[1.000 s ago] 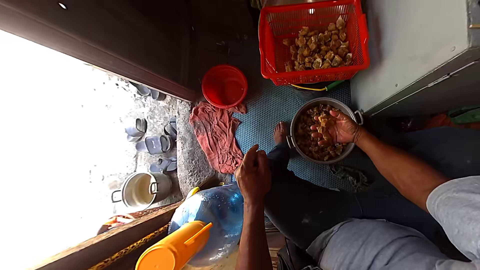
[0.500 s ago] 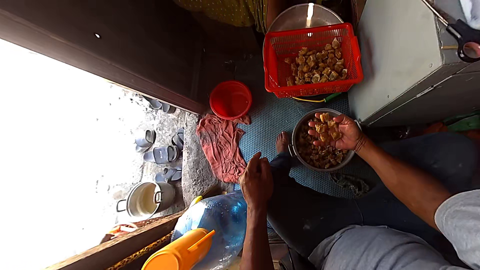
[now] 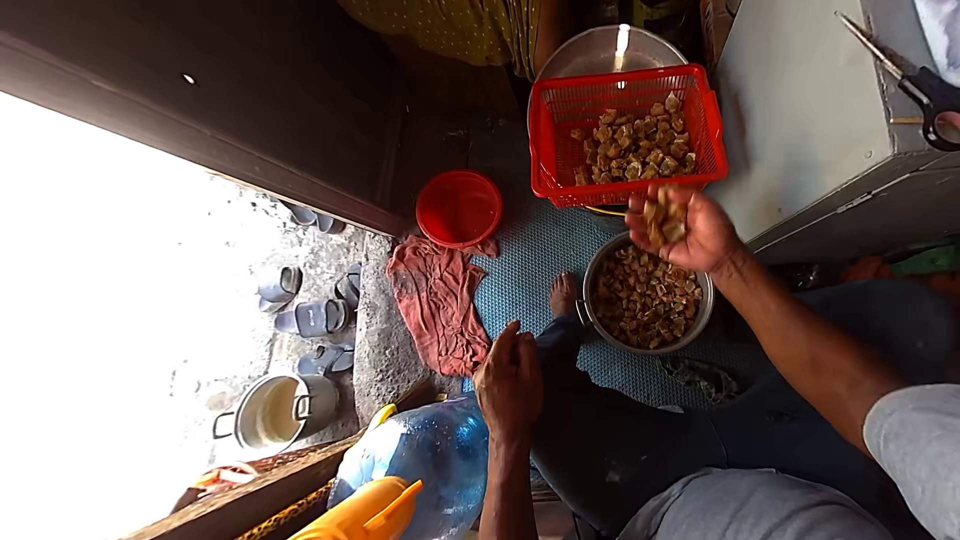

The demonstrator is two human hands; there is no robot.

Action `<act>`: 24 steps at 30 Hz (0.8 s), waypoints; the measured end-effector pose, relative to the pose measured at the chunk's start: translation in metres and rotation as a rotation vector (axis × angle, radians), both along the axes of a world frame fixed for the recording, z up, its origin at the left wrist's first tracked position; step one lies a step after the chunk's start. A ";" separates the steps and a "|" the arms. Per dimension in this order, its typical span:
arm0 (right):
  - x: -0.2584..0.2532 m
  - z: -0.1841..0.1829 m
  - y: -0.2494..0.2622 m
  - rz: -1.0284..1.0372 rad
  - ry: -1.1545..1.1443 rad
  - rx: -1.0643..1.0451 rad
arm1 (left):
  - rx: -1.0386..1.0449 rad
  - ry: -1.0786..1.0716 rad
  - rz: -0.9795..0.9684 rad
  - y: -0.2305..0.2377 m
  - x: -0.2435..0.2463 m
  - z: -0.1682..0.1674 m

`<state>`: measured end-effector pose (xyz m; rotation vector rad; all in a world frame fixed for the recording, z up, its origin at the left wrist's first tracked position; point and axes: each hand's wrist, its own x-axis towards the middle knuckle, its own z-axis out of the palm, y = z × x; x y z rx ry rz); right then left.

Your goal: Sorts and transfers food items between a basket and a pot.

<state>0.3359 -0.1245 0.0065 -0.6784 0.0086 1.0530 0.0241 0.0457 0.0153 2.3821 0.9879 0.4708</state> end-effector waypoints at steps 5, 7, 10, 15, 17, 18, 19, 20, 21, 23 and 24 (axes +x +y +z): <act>0.091 0.041 0.059 -0.289 -0.539 -0.207 | -0.008 0.015 -0.007 -0.001 -0.003 0.001; 0.119 0.035 0.074 -0.312 -0.826 -0.501 | -0.025 0.026 -0.002 -0.001 -0.002 0.002; 0.121 0.026 0.072 -0.362 -0.992 -0.595 | -0.046 0.057 0.000 0.001 -0.006 0.002; 0.034 -0.014 -0.004 -0.094 -0.611 -0.241 | -0.041 0.063 -0.006 0.004 -0.011 0.000; 0.002 -0.069 -0.040 0.024 -0.301 -0.225 | -0.039 0.064 -0.017 0.004 -0.012 0.000; -0.007 -0.097 -0.054 0.035 -0.176 -0.299 | -0.035 0.067 -0.024 0.004 -0.011 0.000; -0.011 -0.121 -0.062 0.038 -0.124 -0.443 | -0.027 0.062 -0.028 0.002 -0.011 0.000; -0.012 -0.139 -0.066 0.049 -0.153 -0.636 | -0.016 0.056 -0.035 0.000 -0.011 0.000; -0.012 -0.154 -0.068 0.087 -0.256 -0.830 | 0.004 0.047 -0.047 -0.003 -0.010 0.000; -0.009 -0.175 -0.070 0.336 -0.602 -1.118 | 0.046 0.031 -0.065 -0.010 -0.008 0.000; -0.009 -0.184 -0.071 0.498 -0.810 -1.196 | 0.057 0.030 -0.073 -0.013 -0.007 0.000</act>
